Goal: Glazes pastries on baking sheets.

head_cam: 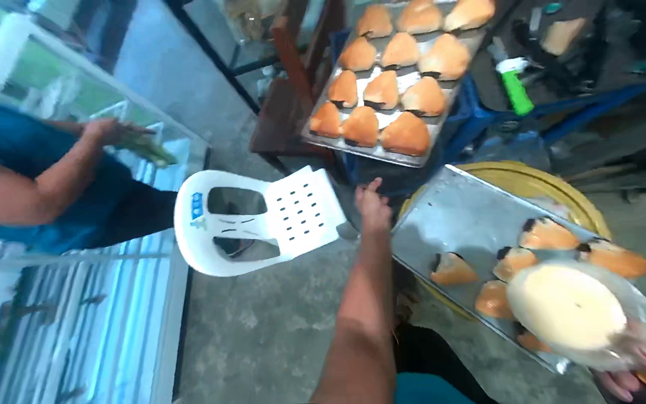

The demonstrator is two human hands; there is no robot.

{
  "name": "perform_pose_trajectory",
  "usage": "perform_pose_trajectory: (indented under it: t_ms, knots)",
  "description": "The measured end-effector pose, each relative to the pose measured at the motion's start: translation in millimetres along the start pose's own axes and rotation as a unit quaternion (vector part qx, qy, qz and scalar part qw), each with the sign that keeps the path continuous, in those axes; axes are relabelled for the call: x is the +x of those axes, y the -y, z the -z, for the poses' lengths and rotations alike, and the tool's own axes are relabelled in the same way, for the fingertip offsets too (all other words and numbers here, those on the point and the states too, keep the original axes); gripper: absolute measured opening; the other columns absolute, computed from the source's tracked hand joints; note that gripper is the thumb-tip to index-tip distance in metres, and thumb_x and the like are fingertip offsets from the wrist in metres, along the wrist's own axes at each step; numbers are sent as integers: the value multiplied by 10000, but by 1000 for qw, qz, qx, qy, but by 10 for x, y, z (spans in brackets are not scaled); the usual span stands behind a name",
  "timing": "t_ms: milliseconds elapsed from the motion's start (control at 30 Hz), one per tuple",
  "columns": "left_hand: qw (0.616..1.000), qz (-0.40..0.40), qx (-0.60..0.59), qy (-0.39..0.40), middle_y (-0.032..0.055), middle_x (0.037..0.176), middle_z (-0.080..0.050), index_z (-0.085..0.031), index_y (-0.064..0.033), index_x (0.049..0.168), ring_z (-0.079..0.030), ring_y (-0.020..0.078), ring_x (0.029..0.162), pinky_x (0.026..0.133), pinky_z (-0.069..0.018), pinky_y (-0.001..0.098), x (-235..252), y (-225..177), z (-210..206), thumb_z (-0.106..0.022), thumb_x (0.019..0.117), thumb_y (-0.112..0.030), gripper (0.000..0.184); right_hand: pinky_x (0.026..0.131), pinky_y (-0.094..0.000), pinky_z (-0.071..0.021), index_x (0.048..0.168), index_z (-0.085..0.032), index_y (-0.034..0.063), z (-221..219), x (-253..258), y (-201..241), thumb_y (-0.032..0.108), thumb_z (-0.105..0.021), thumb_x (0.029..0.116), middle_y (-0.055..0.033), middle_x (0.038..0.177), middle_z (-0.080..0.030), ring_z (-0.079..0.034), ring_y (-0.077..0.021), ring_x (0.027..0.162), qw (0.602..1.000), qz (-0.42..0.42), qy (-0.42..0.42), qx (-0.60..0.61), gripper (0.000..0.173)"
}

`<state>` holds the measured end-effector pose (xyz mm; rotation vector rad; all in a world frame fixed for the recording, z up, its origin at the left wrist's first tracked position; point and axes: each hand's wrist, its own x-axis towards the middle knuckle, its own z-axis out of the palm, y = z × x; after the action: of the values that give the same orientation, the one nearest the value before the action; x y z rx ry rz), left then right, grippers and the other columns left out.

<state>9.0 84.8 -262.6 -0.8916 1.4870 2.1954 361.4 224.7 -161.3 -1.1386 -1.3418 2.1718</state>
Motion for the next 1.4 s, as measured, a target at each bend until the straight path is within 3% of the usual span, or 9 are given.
perform_pose_trajectory:
  t_ms: [67,200,333,433,700,1000,1133,1233,1400]
  knots:
    - [992,15,120,-34,173,1180,-585,-495,-55,1383,-582,259,925,735,-522,429,-116,-119,-2,-668,970,-186,466,419,-123,-438,1095,-612,216,-142,78,50,218,-495,996,143,564,-586,-497,38,424,1000,26,0,-6,154]
    - [954,-31,284,91,263,1507,-429,-265,-32,1576,-513,369,1289,969,-492,554,-471,-246,576,-593,1028,-176,655,394,-128,-406,1082,-612,205,-565,170,125,198,-528,950,153,562,-541,-437,41,401,999,36,22,-19,157]
    - [953,82,186,224,64,1089,-688,-541,-29,1312,-690,138,903,754,-588,308,-1347,-171,923,-389,1079,-77,282,435,-151,-452,1084,-595,120,-1113,203,122,92,-507,975,117,592,-560,-487,12,437,994,-16,113,-3,143]
    - [941,180,-4,288,128,1035,-715,-534,-48,1187,-712,253,934,830,-598,420,-1612,-76,1111,-397,1031,-145,230,450,-152,-466,1150,-633,88,-1471,218,15,111,-555,964,92,595,-582,-508,7,447,983,-18,181,20,203]
    - [892,160,-2,423,69,1141,-745,-669,-126,1217,-728,210,1026,857,-610,391,-940,-586,1542,-789,793,-575,630,450,-151,-465,1213,-635,58,-1708,426,-126,133,-637,938,87,754,-656,-510,13,479,981,-33,175,-79,285]
    - [890,179,72,413,89,999,-769,-714,-46,1087,-754,199,867,796,-635,390,-347,-1122,1458,-779,870,-253,308,475,-154,-485,1218,-634,47,-2339,665,-152,192,-613,993,92,696,-620,-536,17,496,966,-45,114,-226,268]
    - [900,132,103,403,84,973,-762,-684,-14,1084,-749,186,847,787,-635,377,-93,-1409,1322,-639,934,-122,191,529,-212,-489,1128,-663,3,-2236,776,186,329,-617,1008,10,753,-633,-537,-8,561,877,92,101,-460,351]
    - [904,79,149,394,56,962,-757,-678,-11,1094,-743,162,842,782,-636,359,-32,-1575,1180,-595,940,-48,179,719,-445,-570,1367,-611,-7,-2212,669,527,404,-451,1056,-155,981,-713,-673,-231,785,764,188,156,-598,539]
    - [905,27,185,381,58,946,-743,-658,9,1125,-736,161,838,798,-632,364,-243,-1534,932,-577,957,-6,187,520,-476,-531,1241,-711,56,-2409,687,840,209,-593,1011,-131,777,-650,-668,-326,632,586,320,221,-711,300]
